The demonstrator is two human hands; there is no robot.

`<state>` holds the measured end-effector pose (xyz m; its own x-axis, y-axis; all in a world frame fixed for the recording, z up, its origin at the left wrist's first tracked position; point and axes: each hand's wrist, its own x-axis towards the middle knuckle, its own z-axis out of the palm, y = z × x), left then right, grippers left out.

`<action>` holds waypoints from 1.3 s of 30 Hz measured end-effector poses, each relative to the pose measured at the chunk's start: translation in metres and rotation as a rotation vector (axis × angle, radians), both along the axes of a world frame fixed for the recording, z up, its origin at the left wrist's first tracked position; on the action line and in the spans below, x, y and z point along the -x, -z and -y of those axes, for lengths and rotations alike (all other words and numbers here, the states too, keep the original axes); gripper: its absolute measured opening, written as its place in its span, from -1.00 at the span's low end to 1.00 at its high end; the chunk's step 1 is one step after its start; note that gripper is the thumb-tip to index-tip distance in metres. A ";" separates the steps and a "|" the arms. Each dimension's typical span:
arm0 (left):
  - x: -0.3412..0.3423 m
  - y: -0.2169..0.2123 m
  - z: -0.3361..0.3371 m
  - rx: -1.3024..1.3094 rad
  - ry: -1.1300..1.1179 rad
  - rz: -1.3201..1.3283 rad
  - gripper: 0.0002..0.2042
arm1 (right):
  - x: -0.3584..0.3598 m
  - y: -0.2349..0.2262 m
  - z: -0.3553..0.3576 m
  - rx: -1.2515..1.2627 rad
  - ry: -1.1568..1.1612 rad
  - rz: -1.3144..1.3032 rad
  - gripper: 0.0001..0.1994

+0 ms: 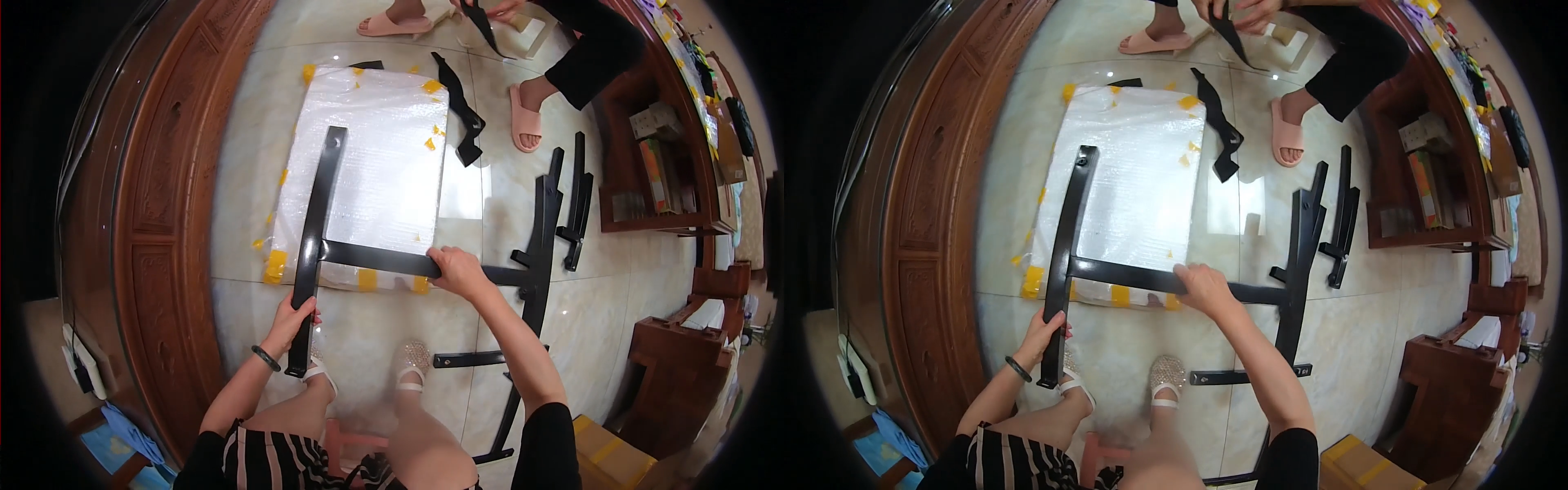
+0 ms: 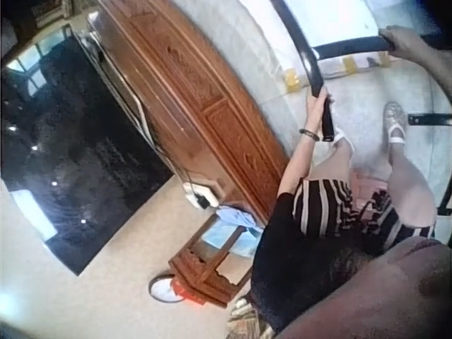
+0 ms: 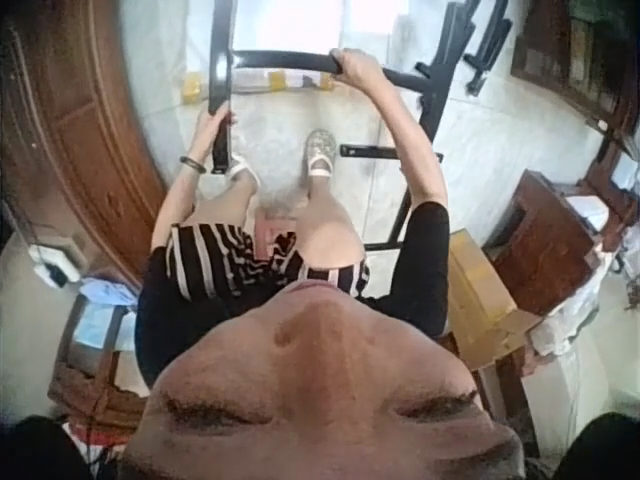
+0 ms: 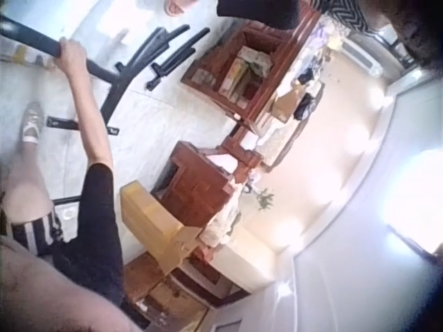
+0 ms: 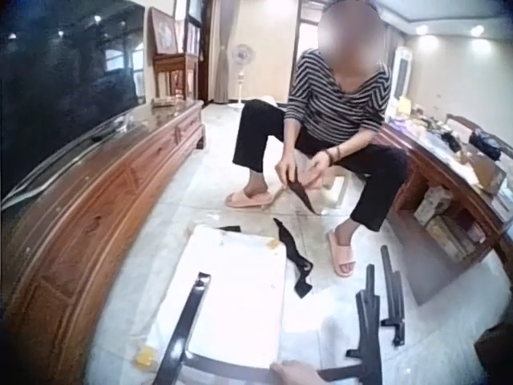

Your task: The person unboxes and organizes black metal frame components on the floor, removing bubble wrap and tape with their hands.

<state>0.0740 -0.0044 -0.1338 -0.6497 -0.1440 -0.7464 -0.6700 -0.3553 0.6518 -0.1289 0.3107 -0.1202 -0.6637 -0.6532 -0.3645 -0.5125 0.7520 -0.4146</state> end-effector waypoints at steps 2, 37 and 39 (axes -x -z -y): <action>-0.003 0.004 -0.003 -0.002 -0.048 -0.011 -0.72 | 0.021 0.007 0.012 -0.023 -0.060 -0.015 -0.63; 0.067 0.106 -0.141 -0.666 -0.231 -0.038 -0.52 | 0.217 0.102 0.232 -0.141 -0.868 -0.385 -0.71; 0.075 0.107 -0.144 -0.679 -0.127 -0.104 -0.50 | 0.224 0.110 0.223 -0.075 -0.837 -0.353 -0.75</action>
<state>-0.0011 0.1395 -0.2413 -0.7318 0.2530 -0.6328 -0.5426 -0.7781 0.3164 -0.3530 0.0877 -0.2305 -0.0647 -0.9545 -0.2910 -0.9908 0.0962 -0.0953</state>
